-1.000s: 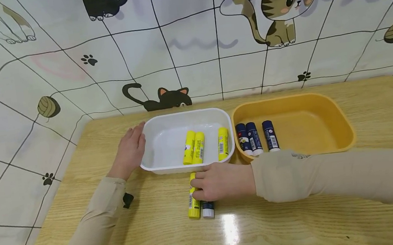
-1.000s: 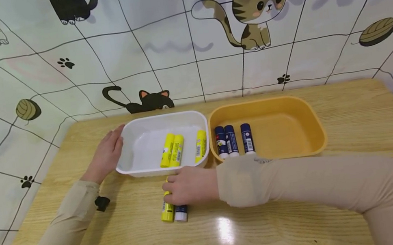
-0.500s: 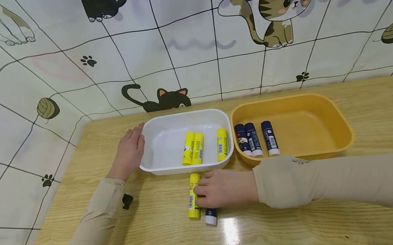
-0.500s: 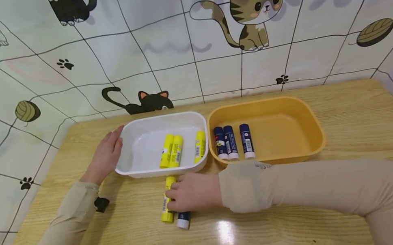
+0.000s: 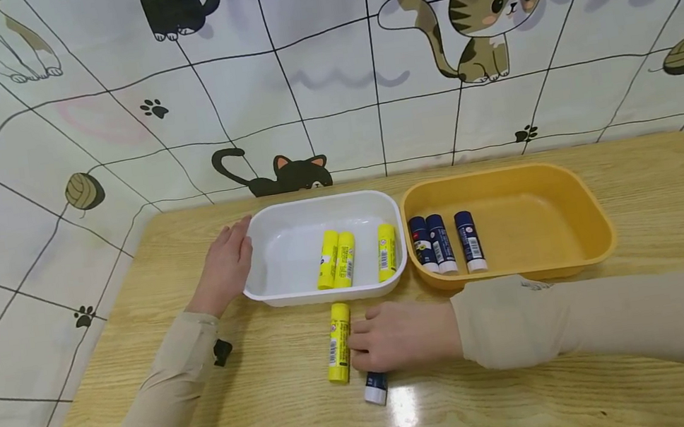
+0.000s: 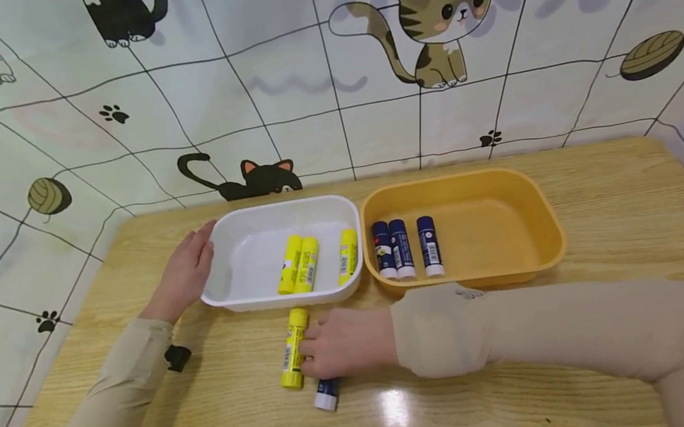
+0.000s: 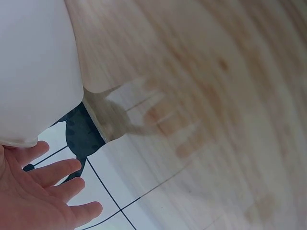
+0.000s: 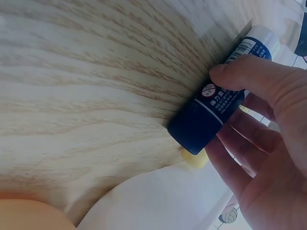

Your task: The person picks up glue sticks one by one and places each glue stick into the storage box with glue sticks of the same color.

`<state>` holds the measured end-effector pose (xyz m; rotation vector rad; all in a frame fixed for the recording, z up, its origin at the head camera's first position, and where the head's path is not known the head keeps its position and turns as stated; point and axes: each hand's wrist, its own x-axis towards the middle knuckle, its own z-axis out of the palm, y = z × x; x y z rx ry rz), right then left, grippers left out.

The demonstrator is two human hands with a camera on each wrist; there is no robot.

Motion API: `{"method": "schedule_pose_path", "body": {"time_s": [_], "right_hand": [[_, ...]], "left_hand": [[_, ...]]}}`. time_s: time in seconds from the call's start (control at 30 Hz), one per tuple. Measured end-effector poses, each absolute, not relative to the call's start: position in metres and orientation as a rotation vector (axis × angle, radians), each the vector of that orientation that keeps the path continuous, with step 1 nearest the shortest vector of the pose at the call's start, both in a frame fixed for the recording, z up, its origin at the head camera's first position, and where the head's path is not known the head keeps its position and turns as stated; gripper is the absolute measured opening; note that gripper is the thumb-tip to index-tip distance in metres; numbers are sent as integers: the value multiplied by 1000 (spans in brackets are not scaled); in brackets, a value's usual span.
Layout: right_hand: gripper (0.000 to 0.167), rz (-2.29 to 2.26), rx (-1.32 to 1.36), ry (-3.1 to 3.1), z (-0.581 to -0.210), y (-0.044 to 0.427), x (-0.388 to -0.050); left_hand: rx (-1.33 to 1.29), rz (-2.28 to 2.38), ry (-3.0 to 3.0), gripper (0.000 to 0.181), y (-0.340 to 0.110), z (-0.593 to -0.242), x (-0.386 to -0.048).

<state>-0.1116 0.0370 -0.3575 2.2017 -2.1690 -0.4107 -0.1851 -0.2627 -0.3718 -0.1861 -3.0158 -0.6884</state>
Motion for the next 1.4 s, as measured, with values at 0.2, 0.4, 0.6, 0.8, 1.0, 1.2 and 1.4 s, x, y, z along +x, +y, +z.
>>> {"method": "schedule_pose_path", "body": {"time_s": [0.2, 0.4, 0.6, 0.8, 1.0, 1.2, 1.4], "right_hand": [[17, -408, 2206, -2151, -359, 41, -110], [16, -389, 2210, -2132, -357, 46, -109], [16, -387, 2191, -2123, -352, 53, -109], [13, -373, 2166, -2118, -350, 60, -108], [14, -391, 2153, -2114, -345, 66, -108], [13, -378, 2114, -2110, -339, 73, -108], [12, -368, 2088, -2090, -334, 79, -110]], "left_hand": [[-194, -681, -3009, 46, -262, -372, -185], [-190, -680, -3017, 46, -263, -373, -185], [-172, -686, -3029, 47, -262, -374, -185], [-162, -683, -3036, 47, -262, -373, -184], [-177, -676, -3020, 47, -263, -373, -185], [-174, -671, -3021, 47, -263, -374, -186], [-180, -677, -3015, 47, -262, -374, -185]]}}
